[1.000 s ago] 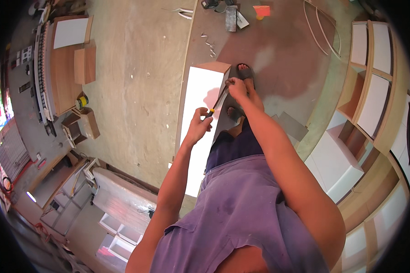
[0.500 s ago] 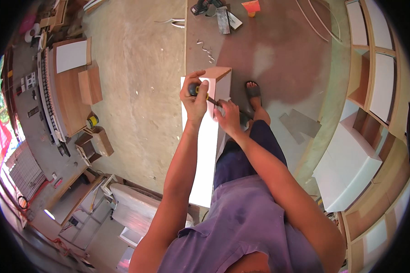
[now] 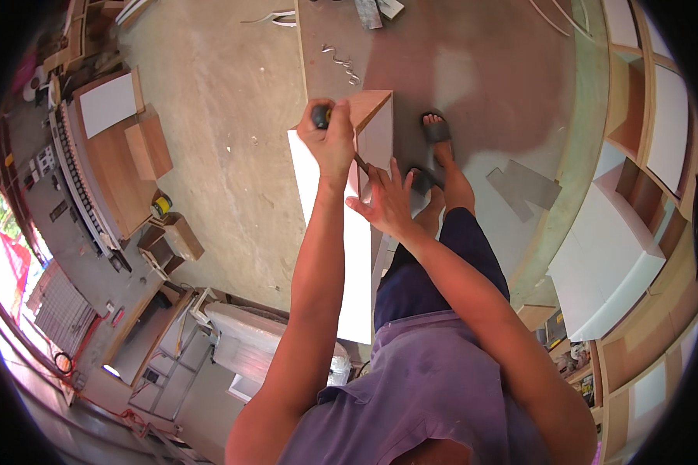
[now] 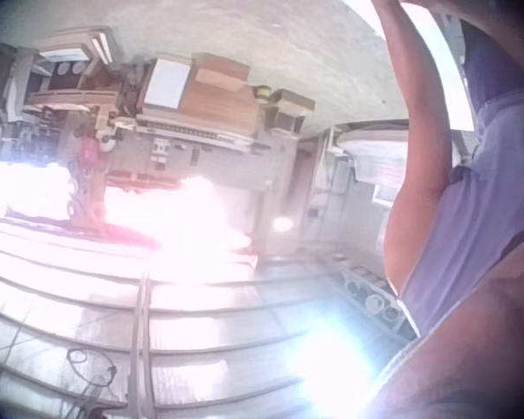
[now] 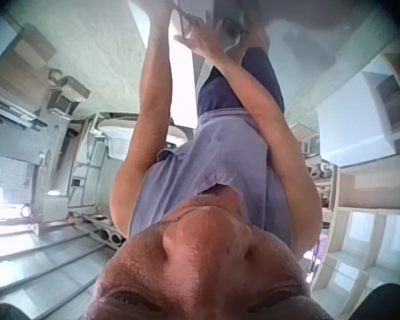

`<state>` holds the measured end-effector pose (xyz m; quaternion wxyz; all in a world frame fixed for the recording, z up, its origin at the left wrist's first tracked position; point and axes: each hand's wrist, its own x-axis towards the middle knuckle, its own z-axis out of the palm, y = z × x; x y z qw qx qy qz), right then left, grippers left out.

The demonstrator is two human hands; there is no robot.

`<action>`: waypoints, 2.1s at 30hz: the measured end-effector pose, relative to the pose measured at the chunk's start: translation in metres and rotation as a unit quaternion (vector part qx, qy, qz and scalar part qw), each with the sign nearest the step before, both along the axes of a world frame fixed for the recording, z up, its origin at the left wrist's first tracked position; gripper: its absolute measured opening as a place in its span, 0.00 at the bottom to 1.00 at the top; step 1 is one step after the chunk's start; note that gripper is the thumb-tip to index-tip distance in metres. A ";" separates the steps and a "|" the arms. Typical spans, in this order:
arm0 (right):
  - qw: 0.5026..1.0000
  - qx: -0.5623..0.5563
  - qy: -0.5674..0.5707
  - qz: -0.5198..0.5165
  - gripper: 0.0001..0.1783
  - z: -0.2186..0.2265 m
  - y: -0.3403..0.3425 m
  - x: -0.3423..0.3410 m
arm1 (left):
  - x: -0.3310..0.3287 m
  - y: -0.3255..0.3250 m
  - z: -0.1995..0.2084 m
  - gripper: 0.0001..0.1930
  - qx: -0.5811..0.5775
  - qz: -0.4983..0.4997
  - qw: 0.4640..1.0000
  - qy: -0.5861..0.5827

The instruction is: The person uses a screwdriver to tighten screws on a white cabinet door, then flips the door and uses a sanding block to smooth its edges. The person then places the door onto a cabinet frame and adjusts a wooden panel.

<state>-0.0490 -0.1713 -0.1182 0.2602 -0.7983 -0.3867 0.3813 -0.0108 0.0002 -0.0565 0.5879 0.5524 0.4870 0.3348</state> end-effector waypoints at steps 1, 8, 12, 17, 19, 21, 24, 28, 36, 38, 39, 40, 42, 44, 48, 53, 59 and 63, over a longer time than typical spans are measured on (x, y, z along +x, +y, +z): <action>1.000 0.008 -0.008 0.005 0.51 -0.002 0.000 0.002 | 0.001 0.000 0.003 0.07 -0.008 -0.002 1.000 -0.011; 0.999 -0.021 0.007 0.025 0.53 0.001 0.001 0.008 | 0.015 0.007 -0.016 0.08 -0.036 -0.003 0.999 -0.007; 0.999 -0.002 -0.003 0.033 0.52 -0.001 0.002 0.017 | 0.006 -0.003 -0.005 0.08 -0.011 0.017 1.000 -0.020; 0.999 -0.038 0.017 0.034 0.52 0.002 0.002 0.014 | 0.016 0.006 -0.015 0.08 -0.045 0.016 0.999 0.008; 0.998 -0.031 0.005 0.047 0.52 0.005 0.002 0.021 | 0.010 -0.001 -0.006 0.08 -0.009 0.022 1.000 0.004; 0.998 -0.029 0.011 0.053 0.54 0.004 0.007 0.024 | 0.017 0.011 -0.010 0.08 -0.037 0.013 0.999 -0.009; 0.997 -0.048 0.043 0.036 0.55 0.005 0.003 0.019 | 0.022 0.015 -0.013 0.07 -0.069 0.035 0.997 -0.011; 0.996 -0.044 0.035 0.064 0.55 0.009 0.007 0.031 | 0.022 0.016 -0.010 0.08 -0.031 0.031 0.999 -0.002; 0.998 -0.007 0.002 0.067 0.50 0.005 0.010 0.032 | 0.021 0.020 -0.017 0.08 -0.041 0.022 0.999 -0.009; 0.999 -0.010 0.013 0.051 0.50 0.002 0.009 0.020 | 0.027 0.023 -0.015 0.08 -0.069 0.002 0.998 -0.006; 0.998 -0.019 0.012 0.060 0.50 0.002 0.002 0.017 | 0.023 0.018 -0.014 0.08 -0.085 0.013 0.996 -0.033; 0.997 -0.025 0.009 0.066 0.51 0.004 0.001 0.018 | 0.015 0.012 -0.010 0.08 -0.062 0.001 0.998 -0.022; 0.997 -0.021 0.005 0.069 0.52 -0.001 0.011 0.036 | 0.014 0.008 -0.006 0.08 0.001 -0.025 0.999 -0.020; 0.996 -0.034 0.039 0.074 0.53 0.003 0.003 0.027 | 0.026 0.022 -0.018 0.07 -0.044 -0.012 0.999 -0.008; 0.997 -0.050 0.029 0.059 0.54 0.000 0.005 0.024 | 0.016 0.008 -0.006 0.07 -0.039 -0.011 0.999 0.010; 0.998 -0.024 0.028 0.054 0.56 0.001 0.006 0.028 | 0.022 0.017 -0.009 0.07 -0.056 -0.005 0.998 -0.036; 0.998 -0.016 0.039 0.035 0.58 -0.001 0.004 0.025 | 0.019 0.016 0.000 0.07 -0.084 0.020 0.994 -0.066; 0.998 -0.020 0.045 0.033 0.59 -0.002 0.003 0.023 | 0.020 0.017 -0.001 0.07 -0.089 0.015 0.993 -0.072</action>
